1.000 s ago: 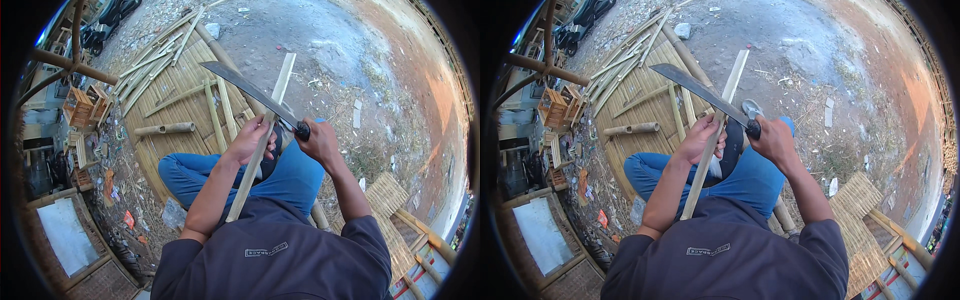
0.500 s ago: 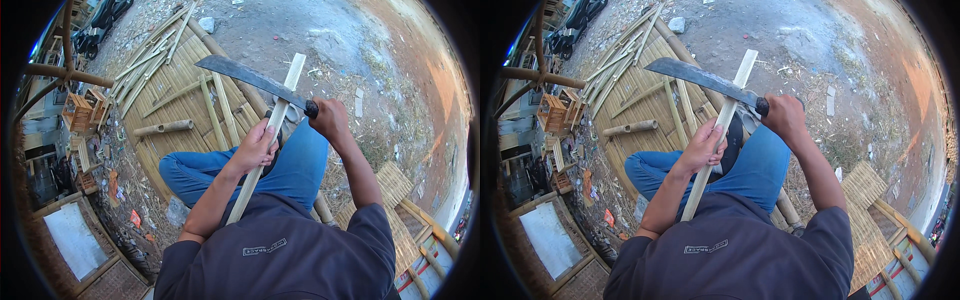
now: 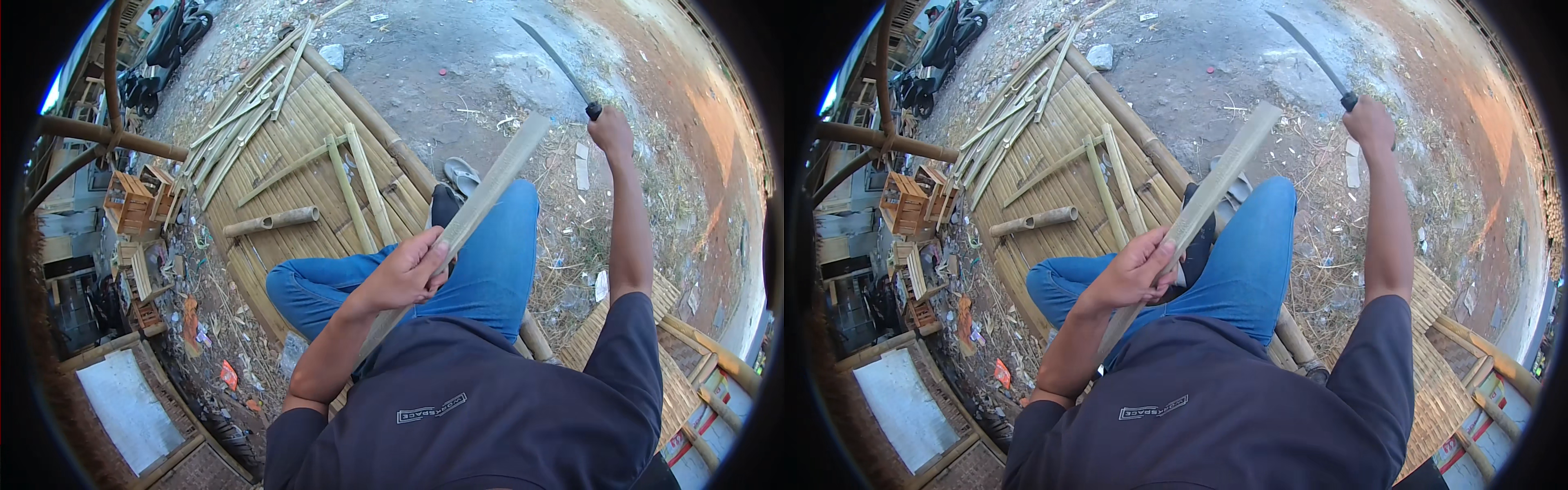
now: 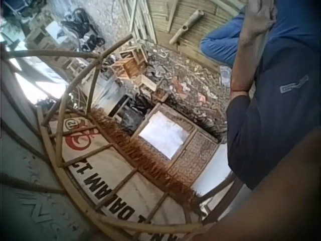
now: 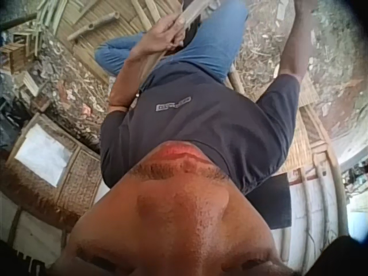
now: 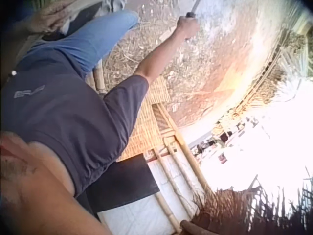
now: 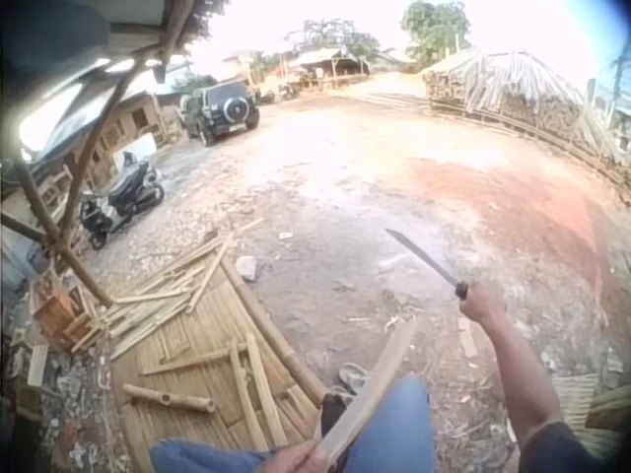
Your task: The person shaves thin strips of wood from a length of bamboo using a machete. They hold the bamboo piece by hand and pull the blade toward themselves to remove shavings, repeating the action on different sides of the wood.
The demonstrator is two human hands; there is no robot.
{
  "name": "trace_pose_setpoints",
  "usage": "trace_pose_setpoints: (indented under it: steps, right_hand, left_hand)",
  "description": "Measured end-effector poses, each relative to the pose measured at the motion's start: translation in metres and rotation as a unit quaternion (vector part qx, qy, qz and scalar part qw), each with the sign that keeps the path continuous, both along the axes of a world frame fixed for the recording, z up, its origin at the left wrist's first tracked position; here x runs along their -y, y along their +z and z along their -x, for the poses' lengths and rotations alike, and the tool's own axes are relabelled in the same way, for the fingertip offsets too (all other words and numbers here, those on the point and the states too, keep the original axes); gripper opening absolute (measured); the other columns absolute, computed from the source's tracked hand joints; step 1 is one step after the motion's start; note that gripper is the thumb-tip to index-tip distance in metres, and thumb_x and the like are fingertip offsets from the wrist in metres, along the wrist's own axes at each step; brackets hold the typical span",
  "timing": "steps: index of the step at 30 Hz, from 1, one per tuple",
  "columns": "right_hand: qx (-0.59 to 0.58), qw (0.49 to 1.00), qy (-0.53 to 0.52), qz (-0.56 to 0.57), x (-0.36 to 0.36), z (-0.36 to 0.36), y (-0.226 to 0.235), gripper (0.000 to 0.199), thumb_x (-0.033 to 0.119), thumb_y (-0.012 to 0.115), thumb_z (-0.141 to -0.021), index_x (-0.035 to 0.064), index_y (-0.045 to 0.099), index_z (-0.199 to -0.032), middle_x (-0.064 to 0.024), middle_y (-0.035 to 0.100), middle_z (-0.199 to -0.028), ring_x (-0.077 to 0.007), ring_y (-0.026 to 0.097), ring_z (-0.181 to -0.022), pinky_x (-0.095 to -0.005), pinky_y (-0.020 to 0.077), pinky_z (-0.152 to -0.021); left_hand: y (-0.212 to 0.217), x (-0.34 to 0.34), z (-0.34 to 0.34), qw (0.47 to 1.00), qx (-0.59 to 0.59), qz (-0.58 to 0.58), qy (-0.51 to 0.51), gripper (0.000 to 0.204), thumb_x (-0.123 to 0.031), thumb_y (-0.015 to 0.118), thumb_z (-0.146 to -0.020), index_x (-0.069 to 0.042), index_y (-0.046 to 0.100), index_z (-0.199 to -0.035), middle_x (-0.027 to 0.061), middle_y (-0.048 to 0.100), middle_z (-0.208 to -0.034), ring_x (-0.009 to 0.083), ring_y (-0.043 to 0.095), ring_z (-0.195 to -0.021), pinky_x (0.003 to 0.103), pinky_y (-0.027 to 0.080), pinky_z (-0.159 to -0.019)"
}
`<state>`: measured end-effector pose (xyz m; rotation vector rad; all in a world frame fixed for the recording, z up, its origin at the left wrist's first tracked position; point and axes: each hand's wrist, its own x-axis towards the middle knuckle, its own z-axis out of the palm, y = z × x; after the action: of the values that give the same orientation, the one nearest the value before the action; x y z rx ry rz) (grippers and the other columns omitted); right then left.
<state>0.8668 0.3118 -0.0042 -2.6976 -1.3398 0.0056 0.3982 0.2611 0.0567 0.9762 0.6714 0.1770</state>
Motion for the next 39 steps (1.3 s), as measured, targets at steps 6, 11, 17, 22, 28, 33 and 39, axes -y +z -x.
trace_pose_setpoints:
  steps: [6, 11, 17, 22, 28, 33, 39]
  right_hand:
    - [-0.083, 0.983, 0.078, -0.143, 0.033, 0.023, -0.010, 0.032, 0.030, 0.070, -0.084, -0.0012, 0.069, -0.085, -0.0251, 0.067, -0.081, -0.0429, 0.066, -0.079, -0.0508, 0.0509, -0.073]
    - [-0.257, 0.945, 0.197, -0.037, 0.058, 0.163, 0.036, 0.014, 0.017, 0.063, -0.076, 0.0054, 0.067, -0.083, -0.0209, 0.065, -0.071, -0.0412, 0.064, -0.070, -0.0472, 0.0505, -0.066]
    - [-0.211, 0.934, 0.282, 0.063, 0.066, 0.204, 0.046, 0.015, 0.016, 0.064, -0.069, 0.0061, 0.067, -0.081, -0.0229, 0.065, -0.070, -0.0429, 0.066, -0.073, -0.0516, 0.0536, -0.070]
    - [-0.140, 0.937, 0.305, 0.092, 0.060, 0.210, 0.048, 0.019, 0.017, 0.069, -0.065, 0.0055, 0.066, -0.079, -0.0220, 0.065, -0.070, -0.0421, 0.067, -0.073, -0.0515, 0.0541, -0.069]
    - [-0.097, 0.934, 0.337, 0.075, 0.053, 0.196, 0.050, 0.019, 0.016, 0.070, -0.061, 0.0054, 0.062, -0.075, -0.0204, 0.063, -0.066, -0.0409, 0.065, -0.068, -0.0501, 0.0522, -0.064]
    - [-0.053, 0.930, 0.363, 0.021, 0.051, 0.179, 0.055, 0.017, 0.013, 0.068, -0.059, 0.0066, 0.055, -0.069, -0.0180, 0.057, -0.058, -0.0408, 0.060, -0.060, -0.0496, 0.0483, -0.059]
    - [0.013, 0.939, 0.343, -0.001, 0.044, 0.147, 0.059, 0.016, 0.016, 0.070, -0.062, 0.0089, 0.059, -0.073, -0.0154, 0.061, -0.061, -0.0370, 0.065, -0.062, -0.0470, 0.0509, -0.060]
  left_hand:
    - [-0.027, -0.011, -0.006, 0.984, -0.087, 0.004, 0.155, 0.026, -0.026, 0.037, -0.110, -0.007, 0.045, -0.126, -0.0003, 0.045, -0.068, 0.0088, 0.050, -0.050, 0.030, 0.054, -0.050]
    - [-0.052, 0.000, -0.011, 0.983, -0.115, -0.065, 0.131, 0.023, -0.022, 0.039, -0.109, -0.001, 0.048, -0.109, 0.0025, 0.048, -0.066, 0.0138, 0.059, -0.050, 0.032, 0.056, -0.049]
    - [-0.019, 0.012, -0.027, 0.929, -0.228, -0.256, 0.138, 0.018, -0.013, 0.046, -0.105, 0.002, 0.051, -0.096, 0.0073, 0.057, -0.062, 0.0123, 0.059, -0.052, 0.031, 0.048, -0.046]
    - [-0.035, 0.027, -0.020, 0.877, -0.236, -0.373, 0.190, 0.019, -0.011, 0.048, -0.103, 0.002, 0.052, -0.089, 0.0123, 0.059, -0.060, 0.0249, 0.062, -0.052, 0.040, 0.047, -0.051]
    - [-0.029, 0.032, -0.019, 0.865, -0.244, -0.396, 0.187, 0.022, -0.013, 0.049, -0.103, 0.001, 0.052, -0.086, 0.0116, 0.059, -0.059, 0.0266, 0.064, -0.052, 0.039, 0.046, -0.051]
    - [-0.018, 0.033, -0.023, 0.868, -0.236, -0.401, 0.175, 0.023, -0.013, 0.049, -0.104, 0.000, 0.052, -0.085, 0.0119, 0.059, -0.059, 0.0272, 0.064, -0.052, 0.039, 0.046, -0.051]
    - [-0.007, 0.030, -0.026, 0.876, -0.220, -0.397, 0.164, 0.023, -0.013, 0.048, -0.104, 0.000, 0.052, -0.086, 0.0126, 0.059, -0.059, 0.0283, 0.063, -0.052, 0.039, 0.046, -0.050]
